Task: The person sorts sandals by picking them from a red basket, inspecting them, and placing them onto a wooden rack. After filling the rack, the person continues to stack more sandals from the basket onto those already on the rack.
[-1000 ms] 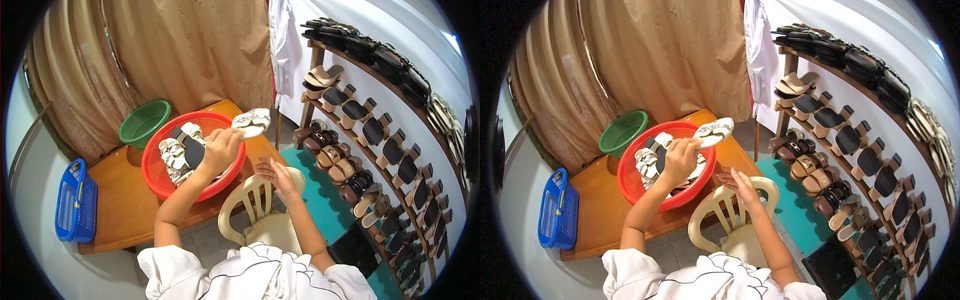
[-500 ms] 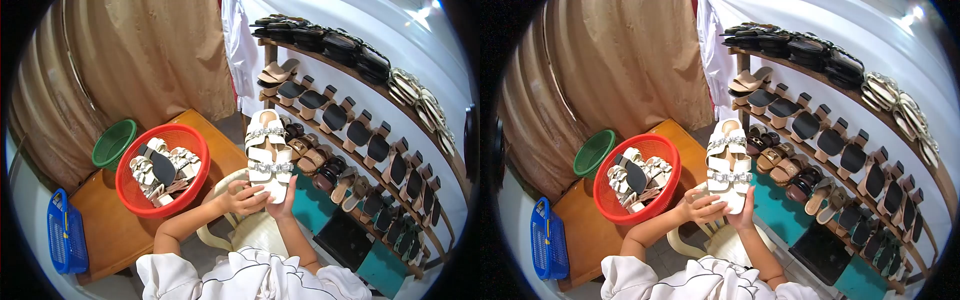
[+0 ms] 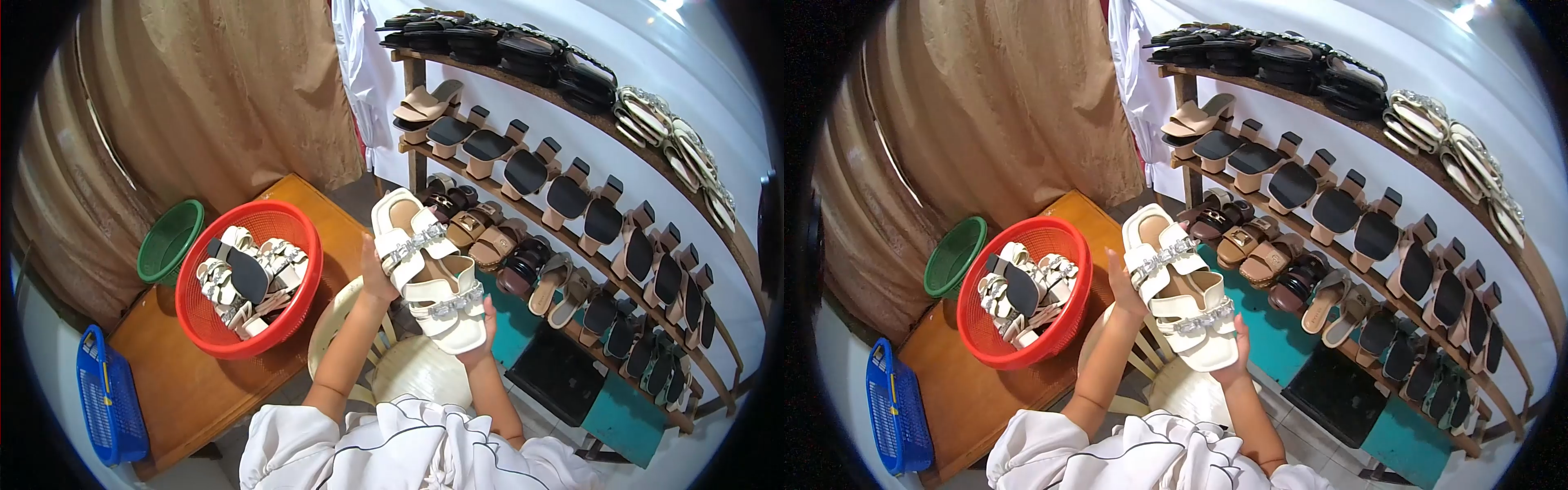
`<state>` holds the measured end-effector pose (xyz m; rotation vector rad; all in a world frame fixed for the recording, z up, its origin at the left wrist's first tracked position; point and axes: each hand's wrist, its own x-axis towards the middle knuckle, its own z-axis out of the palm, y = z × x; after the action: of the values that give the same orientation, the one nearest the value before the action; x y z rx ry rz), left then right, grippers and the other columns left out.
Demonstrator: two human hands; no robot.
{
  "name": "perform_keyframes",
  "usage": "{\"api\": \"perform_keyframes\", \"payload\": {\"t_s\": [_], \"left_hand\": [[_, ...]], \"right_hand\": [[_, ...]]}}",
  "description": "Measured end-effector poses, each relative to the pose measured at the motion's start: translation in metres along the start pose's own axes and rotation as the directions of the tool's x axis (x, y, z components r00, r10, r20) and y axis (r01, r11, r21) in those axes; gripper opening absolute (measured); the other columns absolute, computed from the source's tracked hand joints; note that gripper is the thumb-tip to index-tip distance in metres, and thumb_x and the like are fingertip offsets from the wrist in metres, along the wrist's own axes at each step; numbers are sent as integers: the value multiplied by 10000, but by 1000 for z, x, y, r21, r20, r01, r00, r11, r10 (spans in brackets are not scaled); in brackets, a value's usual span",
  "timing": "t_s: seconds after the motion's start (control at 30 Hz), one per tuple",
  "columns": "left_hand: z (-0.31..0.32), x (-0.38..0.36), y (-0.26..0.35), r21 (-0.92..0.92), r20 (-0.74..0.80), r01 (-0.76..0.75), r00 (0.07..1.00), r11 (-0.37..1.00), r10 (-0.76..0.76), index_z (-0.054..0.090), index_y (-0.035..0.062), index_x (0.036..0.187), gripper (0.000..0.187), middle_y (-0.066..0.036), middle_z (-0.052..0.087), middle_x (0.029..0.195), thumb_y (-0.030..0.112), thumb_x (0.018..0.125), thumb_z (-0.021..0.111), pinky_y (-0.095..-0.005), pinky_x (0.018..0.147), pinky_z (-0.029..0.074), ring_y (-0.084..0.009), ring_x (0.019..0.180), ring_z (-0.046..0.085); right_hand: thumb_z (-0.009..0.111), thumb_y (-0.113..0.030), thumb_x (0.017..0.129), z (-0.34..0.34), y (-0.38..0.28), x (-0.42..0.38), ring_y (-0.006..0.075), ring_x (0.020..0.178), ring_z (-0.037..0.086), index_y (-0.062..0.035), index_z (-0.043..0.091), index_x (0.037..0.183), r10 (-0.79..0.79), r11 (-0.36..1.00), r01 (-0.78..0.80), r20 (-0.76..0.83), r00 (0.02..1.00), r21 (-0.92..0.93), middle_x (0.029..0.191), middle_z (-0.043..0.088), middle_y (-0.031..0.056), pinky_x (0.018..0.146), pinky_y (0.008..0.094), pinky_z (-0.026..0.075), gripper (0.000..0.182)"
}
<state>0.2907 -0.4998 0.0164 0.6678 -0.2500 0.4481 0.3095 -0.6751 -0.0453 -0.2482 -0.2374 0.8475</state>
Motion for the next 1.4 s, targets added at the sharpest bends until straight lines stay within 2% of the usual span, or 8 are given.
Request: {"api": "perform_keyframes", "payload": {"t_s": [0.17,0.3,0.9,1.13,1.17,1.23,1.3,1.4], "left_hand": [[25,2,-9,39,97,-53,994,998,49,249,42,1310,618,-226,363,1278,410,839,403,-393,955,339,-310,1134,423],[24,5,-19,19,48,-3,999,1000,3,224,78,1324,609,-257,365,1261,378,833,423,-393,934,368,-311,1110,448],[32,2,-42,173,66,168,981,971,-181,287,87,1244,493,-185,482,1152,99,806,512,-345,814,468,-240,1006,525],[34,12,-69,61,68,148,986,987,-152,303,82,1233,470,-193,480,1142,139,809,498,-401,842,454,-295,1011,522],[39,13,-72,45,67,152,986,987,-155,306,87,1235,470,-198,478,1139,144,808,493,-421,846,452,-326,1022,511],[40,18,-80,35,91,175,980,984,-178,301,98,1242,475,-200,472,1141,145,807,487,-452,854,444,-372,1038,494],[45,16,-90,58,97,208,972,976,-213,301,78,1250,483,-206,465,1168,149,815,500,-408,860,440,-319,1036,505],[66,14,-107,85,154,233,958,969,-243,280,52,1284,540,-206,459,1190,186,825,530,-368,874,428,-267,1049,503]], "right_hand": [[367,-582,816,8,-22,-18,273,1106,447,-68,388,1249,-8,1000,8,-108,994,1,1244,437,113,944,412,348,673],[338,-651,783,7,-33,-32,272,1102,449,-61,388,1248,-68,998,69,-140,988,-4,1238,441,113,950,411,338,752],[306,-622,821,-20,-64,-51,243,1008,519,-9,440,1176,-366,869,150,-410,836,-471,1131,518,117,890,366,398,720],[275,-622,829,-32,-71,-69,222,1088,469,20,404,1204,-456,860,277,-403,794,-429,1200,475,104,915,338,372,754],[339,-538,864,-32,-73,-75,170,986,521,-26,430,1181,-485,852,334,-370,792,-403,1114,526,80,820,296,422,609],[398,-441,880,-50,-79,-92,127,920,530,-16,458,1145,-566,715,241,-342,750,-656,1063,546,60,783,260,423,505],[478,-277,888,-56,-86,-107,62,809,519,-2,525,1048,-628,616,201,-321,709,-762,964,574,30,726,206,415,322],[491,-288,881,-49,-106,-132,58,758,514,14,551,1005,-610,530,186,-220,761,-827,890,595,24,687,205,413,332]]}}
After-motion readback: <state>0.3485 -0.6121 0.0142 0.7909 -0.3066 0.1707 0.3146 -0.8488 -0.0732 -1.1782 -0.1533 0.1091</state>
